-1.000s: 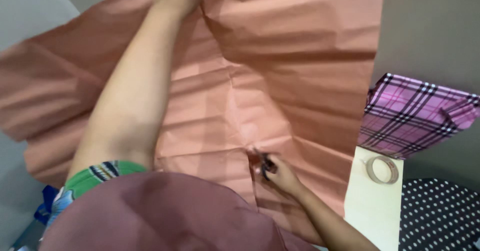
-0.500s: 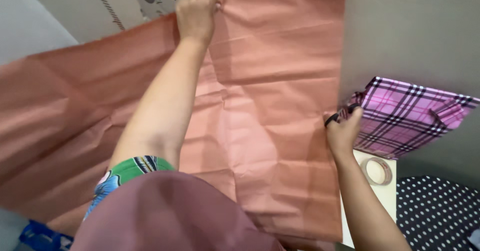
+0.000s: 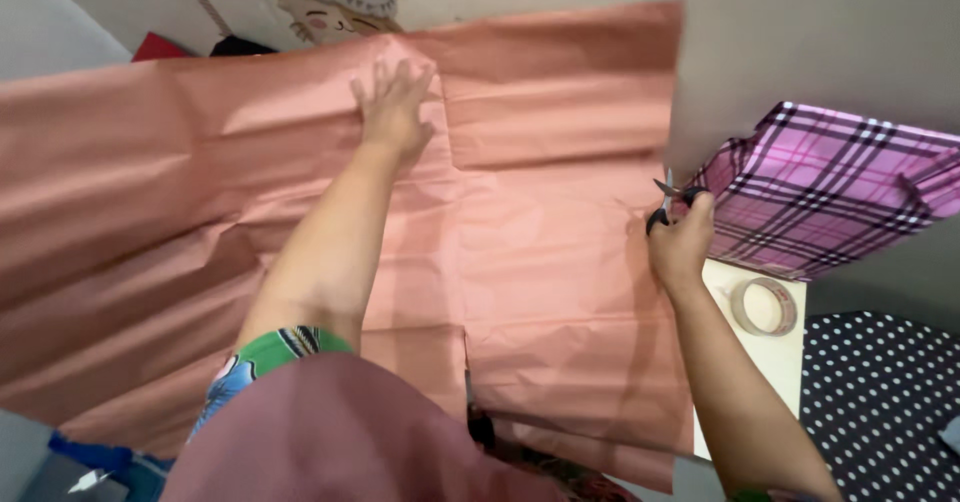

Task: The person wraps a box with pink plaid wrapping paper, folding the paper over the box and pressing tape to secure it. They then unroll a sheet of brown wrapping paper, spread it flat, and cut it with scissors.

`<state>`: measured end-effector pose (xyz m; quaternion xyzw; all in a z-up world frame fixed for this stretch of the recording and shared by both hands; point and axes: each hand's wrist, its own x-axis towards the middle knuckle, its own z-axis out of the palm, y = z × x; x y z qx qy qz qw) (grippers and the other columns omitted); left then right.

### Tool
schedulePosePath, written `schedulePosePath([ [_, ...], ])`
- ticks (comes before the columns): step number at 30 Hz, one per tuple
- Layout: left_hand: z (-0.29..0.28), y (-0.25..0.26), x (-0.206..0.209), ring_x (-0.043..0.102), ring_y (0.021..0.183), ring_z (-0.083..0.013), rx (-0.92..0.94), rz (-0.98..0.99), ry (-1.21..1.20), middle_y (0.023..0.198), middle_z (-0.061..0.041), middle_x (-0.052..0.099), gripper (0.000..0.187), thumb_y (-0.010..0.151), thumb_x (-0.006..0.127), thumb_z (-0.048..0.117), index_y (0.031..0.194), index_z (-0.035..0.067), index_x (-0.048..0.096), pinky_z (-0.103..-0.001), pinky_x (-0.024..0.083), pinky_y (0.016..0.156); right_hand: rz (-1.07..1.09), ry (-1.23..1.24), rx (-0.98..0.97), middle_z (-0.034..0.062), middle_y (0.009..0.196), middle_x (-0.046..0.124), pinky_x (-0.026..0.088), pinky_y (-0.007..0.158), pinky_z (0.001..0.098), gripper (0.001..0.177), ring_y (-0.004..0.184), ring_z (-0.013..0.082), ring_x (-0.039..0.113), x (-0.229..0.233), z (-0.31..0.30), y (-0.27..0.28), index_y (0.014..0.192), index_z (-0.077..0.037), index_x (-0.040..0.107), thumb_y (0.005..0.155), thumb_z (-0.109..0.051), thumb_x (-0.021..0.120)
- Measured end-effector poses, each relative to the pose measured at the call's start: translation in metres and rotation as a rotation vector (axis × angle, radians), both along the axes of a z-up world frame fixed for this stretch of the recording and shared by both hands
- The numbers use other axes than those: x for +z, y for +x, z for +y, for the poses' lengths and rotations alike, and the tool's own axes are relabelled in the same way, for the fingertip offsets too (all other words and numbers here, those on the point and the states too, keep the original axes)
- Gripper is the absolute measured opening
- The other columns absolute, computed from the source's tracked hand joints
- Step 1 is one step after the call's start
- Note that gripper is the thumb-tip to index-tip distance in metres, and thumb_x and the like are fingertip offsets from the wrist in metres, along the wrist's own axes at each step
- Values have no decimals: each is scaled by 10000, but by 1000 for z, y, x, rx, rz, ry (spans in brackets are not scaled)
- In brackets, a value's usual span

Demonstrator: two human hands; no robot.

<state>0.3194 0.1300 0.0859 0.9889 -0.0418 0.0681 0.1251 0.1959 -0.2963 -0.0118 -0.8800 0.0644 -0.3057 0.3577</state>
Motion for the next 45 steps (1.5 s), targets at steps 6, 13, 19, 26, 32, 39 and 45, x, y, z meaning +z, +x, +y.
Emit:
schedulePosePath([
  [6,52,-19,-65,98,1564,-412,169,42,175,1660,-139,281,496,893,595,196,1387,167,620,-725,-37,1176,15,-129,59,260,1132,607,481,906,496,399,1058,451,597,-4,3,3,1161,36,527,843,10,765],
  [13,29,-117,-133,465,1304,-463,-89,-55,-637,1384,-249,578,295,1011,570,233,1217,65,696,-571,316,1158,-9,-157,136,247,1136,598,480,902,498,409,1050,444,590,-15,6,6,1156,39,532,833,8,780],
  [19,7,-239,-124,560,1266,-298,-306,-44,-281,1292,-104,673,350,784,817,234,1119,166,746,-489,385,1102,38,-156,134,233,1175,627,498,914,484,429,1075,425,618,-17,9,16,1190,25,578,826,-19,801],
  [26,13,-272,-116,535,1293,-289,-247,-80,-288,1331,-89,651,476,747,822,269,1189,119,728,-475,369,1099,76,-182,154,228,1166,629,496,920,486,437,1070,427,616,-25,12,23,1185,26,582,819,-39,812],
  [32,17,-271,-127,610,1159,-254,-325,-123,-298,1181,-50,704,280,802,782,261,1054,140,777,-434,439,1013,64,-413,-1,204,1101,656,471,872,523,442,1040,438,606,0,35,4,1133,8,617,784,-98,867],
  [39,10,-280,-134,648,1100,-234,-390,-179,-305,1085,-34,721,184,883,737,233,1029,129,778,-411,480,989,462,16,249,136,892,699,505,658,369,213,746,216,654,-6,100,-73,1106,-37,698,964,-195,681],
  [45,1,-283,-124,642,1116,-250,-339,-148,-408,1096,-56,717,241,834,763,285,1018,131,787,-514,426,1026,1215,732,751,35,874,722,525,663,283,346,791,126,646,-76,164,-165,1056,-29,698,1007,-358,602],
])
